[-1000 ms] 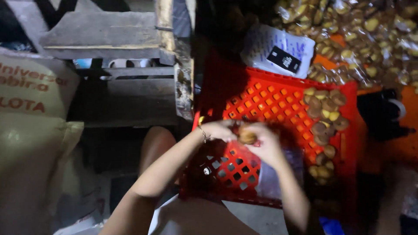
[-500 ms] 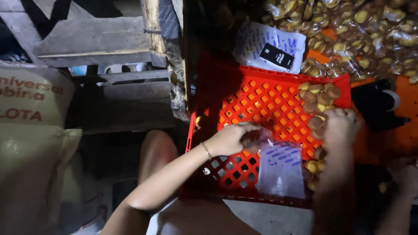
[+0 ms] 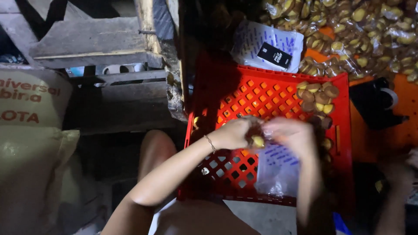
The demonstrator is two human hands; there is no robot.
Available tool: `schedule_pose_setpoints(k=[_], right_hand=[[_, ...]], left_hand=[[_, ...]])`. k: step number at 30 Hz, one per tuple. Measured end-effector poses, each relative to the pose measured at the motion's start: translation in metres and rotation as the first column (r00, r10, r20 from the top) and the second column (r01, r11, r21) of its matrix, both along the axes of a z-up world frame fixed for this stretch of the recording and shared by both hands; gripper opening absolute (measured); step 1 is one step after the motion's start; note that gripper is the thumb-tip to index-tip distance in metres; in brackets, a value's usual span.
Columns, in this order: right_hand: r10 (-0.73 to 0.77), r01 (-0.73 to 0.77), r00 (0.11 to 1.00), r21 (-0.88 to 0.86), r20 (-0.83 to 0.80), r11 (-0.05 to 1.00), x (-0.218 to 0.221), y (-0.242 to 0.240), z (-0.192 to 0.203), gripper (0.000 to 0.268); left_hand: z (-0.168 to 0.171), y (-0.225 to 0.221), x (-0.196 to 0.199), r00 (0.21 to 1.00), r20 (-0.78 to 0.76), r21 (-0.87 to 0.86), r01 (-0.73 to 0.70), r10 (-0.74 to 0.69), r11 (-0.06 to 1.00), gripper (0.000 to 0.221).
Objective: The person picks up baked goods from a red crate and places them into small plastic bags, occasionally moving the crate to access more items from a larger container.
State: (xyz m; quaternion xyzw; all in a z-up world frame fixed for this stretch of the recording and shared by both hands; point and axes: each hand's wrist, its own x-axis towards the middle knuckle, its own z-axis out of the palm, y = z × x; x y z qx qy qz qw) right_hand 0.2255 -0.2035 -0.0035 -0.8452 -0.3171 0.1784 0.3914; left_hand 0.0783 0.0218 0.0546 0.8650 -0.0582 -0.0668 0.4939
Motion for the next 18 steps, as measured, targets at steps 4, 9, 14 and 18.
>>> schedule_pose_setpoints(k=[4,9,14,18], right_hand=[[-0.189,0.44,0.603,-0.126,0.775,0.889,0.106,-0.111,-0.083,0.03],[-0.285,0.523,0.348,0.067,0.893,0.85,0.089,-0.104,-0.061,0.027],[-0.108,0.066,0.945,0.145,0.31,0.987,-0.076,0.035,0.033,0.035],[-0.045,0.033,0.999,0.33,0.029,0.943,-0.049,0.013,-0.028,0.017]], left_hand=[[0.009,0.008,0.0,1.0,0.0,-0.099,-0.006,0.006,0.995,0.057],[0.034,0.021,0.0,1.0,-0.005,-0.138,0.012,-0.012,0.99,0.052],[0.04,0.013,0.006,0.996,-0.003,-0.175,0.087,-0.089,0.981,0.059],[-0.004,0.002,0.027,0.997,0.077,-0.188,-0.017,0.032,0.982,0.055]])
